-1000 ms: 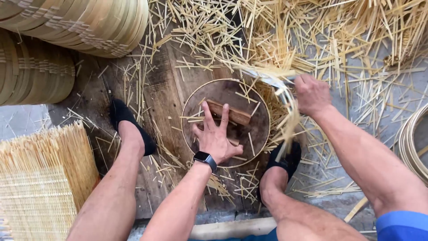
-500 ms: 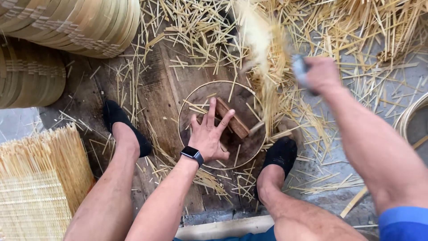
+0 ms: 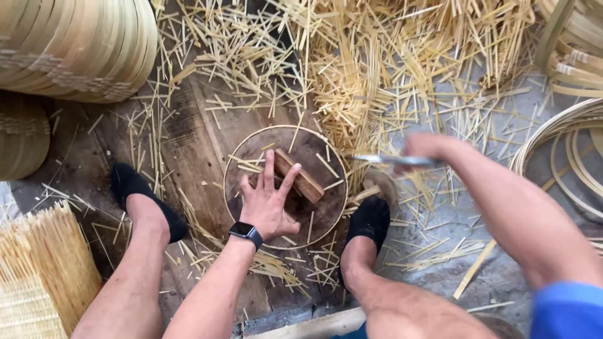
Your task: The person sits on the floor of a bamboo workshop and assembles round woven bamboo sieve discs. They lay a woven bamboo mat over a round wooden form, fit a bent bamboo rim around the mat, tuck the mat edges into the rim, and use scissors to trim excess bamboo strips from the edges.
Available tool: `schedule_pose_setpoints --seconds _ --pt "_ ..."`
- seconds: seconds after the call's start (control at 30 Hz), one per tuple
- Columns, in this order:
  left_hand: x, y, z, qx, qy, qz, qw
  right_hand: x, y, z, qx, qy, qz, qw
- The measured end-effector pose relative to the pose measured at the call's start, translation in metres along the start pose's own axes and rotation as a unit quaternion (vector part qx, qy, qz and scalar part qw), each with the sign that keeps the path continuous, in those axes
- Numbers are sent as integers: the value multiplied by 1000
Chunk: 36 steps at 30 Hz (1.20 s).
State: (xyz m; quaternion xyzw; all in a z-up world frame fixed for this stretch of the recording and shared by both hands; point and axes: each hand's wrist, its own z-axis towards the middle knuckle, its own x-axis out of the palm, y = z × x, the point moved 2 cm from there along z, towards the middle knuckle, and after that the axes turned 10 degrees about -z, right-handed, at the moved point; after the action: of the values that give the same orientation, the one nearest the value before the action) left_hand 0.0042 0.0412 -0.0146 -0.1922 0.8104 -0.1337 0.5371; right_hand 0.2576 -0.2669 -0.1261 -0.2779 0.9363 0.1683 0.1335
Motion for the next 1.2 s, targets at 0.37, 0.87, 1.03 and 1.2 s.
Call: schedule_pose_setpoints --seconds 0.37,0.87,1.03,1.2 --pt "-19 4 16 -45 42 -56 997 -101 -92 24 328 -349 144 866" --pt "1 77 156 -188 -14 -265 946 61 128 19 -9 -282 418 864" --pt "15 72 160 -208 -30 -323 923 41 135 10 51 -281 420 861" --pt "37 78 155 -148 -176 -266 936 46 143 13 95 -375 362 848"
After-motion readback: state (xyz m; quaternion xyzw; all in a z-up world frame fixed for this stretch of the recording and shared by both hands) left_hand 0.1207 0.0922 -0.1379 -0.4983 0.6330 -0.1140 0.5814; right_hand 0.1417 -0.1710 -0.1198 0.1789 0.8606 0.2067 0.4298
